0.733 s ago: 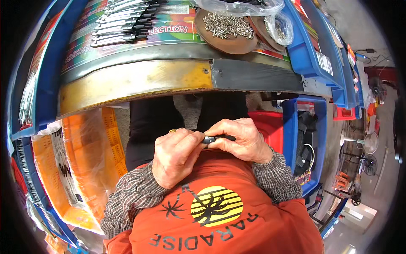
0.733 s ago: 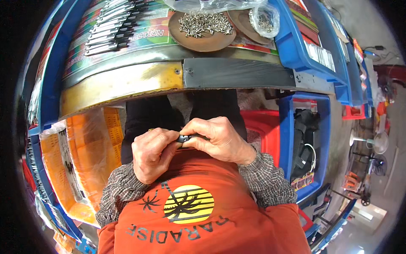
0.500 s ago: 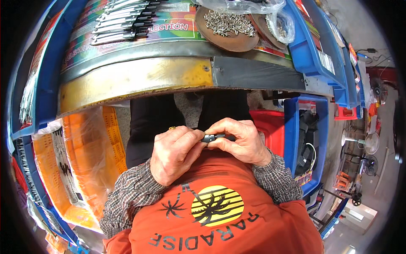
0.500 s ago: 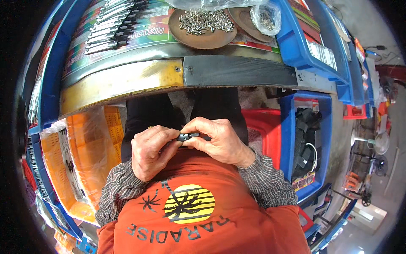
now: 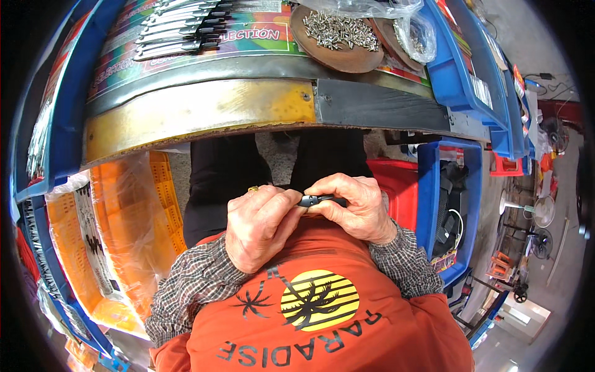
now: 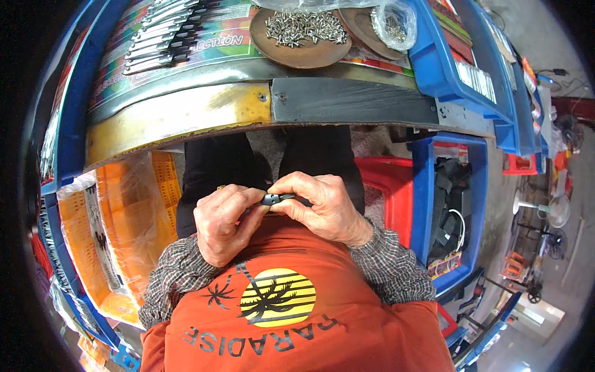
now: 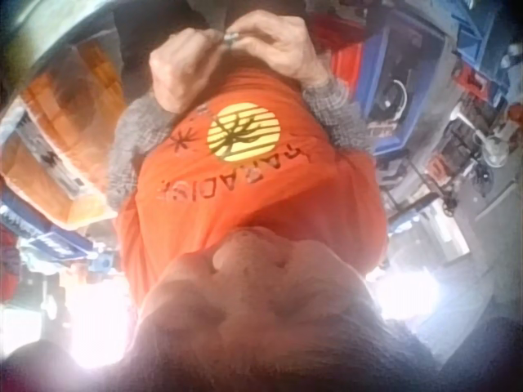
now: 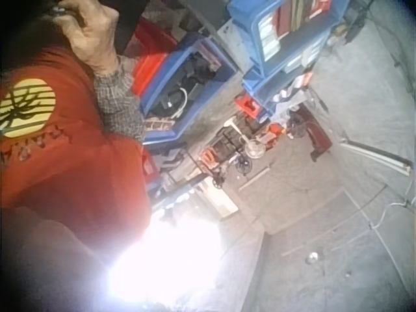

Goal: The person assembles metal strips by attaching plastic clips and small metal fasteners onto them by hand, then places the assembled pieces onto the table and into a tray.

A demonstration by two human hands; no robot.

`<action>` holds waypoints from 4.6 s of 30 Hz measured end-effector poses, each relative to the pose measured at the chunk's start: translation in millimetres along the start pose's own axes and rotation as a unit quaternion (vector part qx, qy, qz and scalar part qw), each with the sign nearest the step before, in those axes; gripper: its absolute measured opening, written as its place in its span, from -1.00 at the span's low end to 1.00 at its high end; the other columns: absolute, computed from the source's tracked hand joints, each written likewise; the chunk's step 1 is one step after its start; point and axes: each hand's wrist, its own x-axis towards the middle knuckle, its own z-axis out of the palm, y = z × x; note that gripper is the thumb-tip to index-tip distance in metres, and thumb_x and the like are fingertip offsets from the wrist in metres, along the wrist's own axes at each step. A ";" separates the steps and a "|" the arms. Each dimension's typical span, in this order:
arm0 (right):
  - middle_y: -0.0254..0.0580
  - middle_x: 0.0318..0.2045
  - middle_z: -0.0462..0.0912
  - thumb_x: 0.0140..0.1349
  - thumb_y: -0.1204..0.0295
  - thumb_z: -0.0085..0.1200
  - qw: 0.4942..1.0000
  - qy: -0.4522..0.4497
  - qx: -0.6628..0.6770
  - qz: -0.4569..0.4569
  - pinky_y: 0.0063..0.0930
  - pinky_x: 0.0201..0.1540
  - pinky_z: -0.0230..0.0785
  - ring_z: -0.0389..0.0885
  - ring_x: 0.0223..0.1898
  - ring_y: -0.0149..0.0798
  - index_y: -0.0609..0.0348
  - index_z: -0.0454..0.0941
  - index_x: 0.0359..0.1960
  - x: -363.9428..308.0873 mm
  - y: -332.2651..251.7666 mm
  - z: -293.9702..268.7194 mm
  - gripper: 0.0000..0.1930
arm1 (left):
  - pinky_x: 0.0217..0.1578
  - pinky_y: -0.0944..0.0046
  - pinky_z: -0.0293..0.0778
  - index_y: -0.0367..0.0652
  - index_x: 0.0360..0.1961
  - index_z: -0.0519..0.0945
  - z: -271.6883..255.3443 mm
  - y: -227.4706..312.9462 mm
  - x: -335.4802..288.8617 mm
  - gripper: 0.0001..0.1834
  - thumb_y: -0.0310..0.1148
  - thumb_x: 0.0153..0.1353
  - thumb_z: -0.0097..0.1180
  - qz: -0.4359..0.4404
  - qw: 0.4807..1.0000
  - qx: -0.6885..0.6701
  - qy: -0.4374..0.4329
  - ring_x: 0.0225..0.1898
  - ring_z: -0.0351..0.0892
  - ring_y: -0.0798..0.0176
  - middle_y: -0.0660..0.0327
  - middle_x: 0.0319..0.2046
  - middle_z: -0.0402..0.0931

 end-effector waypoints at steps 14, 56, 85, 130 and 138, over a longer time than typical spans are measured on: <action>-0.16 -0.36 0.67 0.14 0.55 0.23 1.000 0.000 0.027 -0.004 -0.54 -0.34 0.50 0.67 -0.38 -0.34 0.30 0.58 -0.20 1.7 0.0 -3.8 -0.80 | -0.52 0.26 0.45 -0.19 -0.35 0.58 -2.7 -1.0 6.4 -0.73 -0.57 -0.14 0.34 0.026 1.000 0.007 -0.010 -0.52 0.58 0.16 0.18 -0.50 0.56; -0.19 -0.47 0.57 0.01 0.54 0.29 0.914 0.217 -0.319 -0.126 -0.40 -0.41 0.41 0.53 -0.48 -0.22 0.25 0.59 -0.28 70.6 -29.9 -69.7 -0.79 | -0.52 0.22 0.43 -0.21 -0.34 0.58 -28.0 8.2 48.0 -0.74 -0.61 -0.12 0.31 0.071 0.995 0.050 0.044 -0.53 0.54 0.12 0.15 -0.50 0.54; -0.17 -0.36 0.47 -0.02 0.18 0.29 0.856 0.148 -0.477 -0.129 -0.23 -0.17 0.30 0.38 -0.24 -0.10 0.21 0.59 -0.27 108.4 -17.2 -71.2 -0.62 | -0.58 0.25 0.37 -0.22 -0.35 0.58 -39.2 1.2 46.1 -0.78 -0.61 -0.08 0.31 0.027 0.995 0.071 0.061 -0.61 0.47 0.18 0.17 -0.55 0.50; -0.18 -0.44 0.55 -0.01 0.64 0.19 0.976 0.067 -0.149 -0.141 -0.33 -0.29 0.40 0.51 -0.36 -0.12 0.23 0.49 -0.39 53.1 -43.3 -13.2 -0.84 | -0.55 0.19 0.43 -0.20 -0.32 0.53 -33.3 18.3 38.9 -0.71 -0.52 -0.13 0.31 0.066 0.990 0.122 0.032 -0.53 0.50 0.14 0.21 -0.55 0.42; -0.06 -0.36 0.54 -0.10 0.62 0.23 0.925 0.088 -0.270 -0.251 -0.25 -0.26 0.49 0.57 -0.30 -0.01 0.30 0.52 -0.28 44.7 -35.2 -7.5 -0.72 | -0.47 0.17 0.46 -0.26 -0.30 0.55 -34.5 20.5 36.5 -0.72 -0.61 -0.12 0.28 0.042 0.991 0.127 -0.001 -0.45 0.56 0.06 0.12 -0.47 0.52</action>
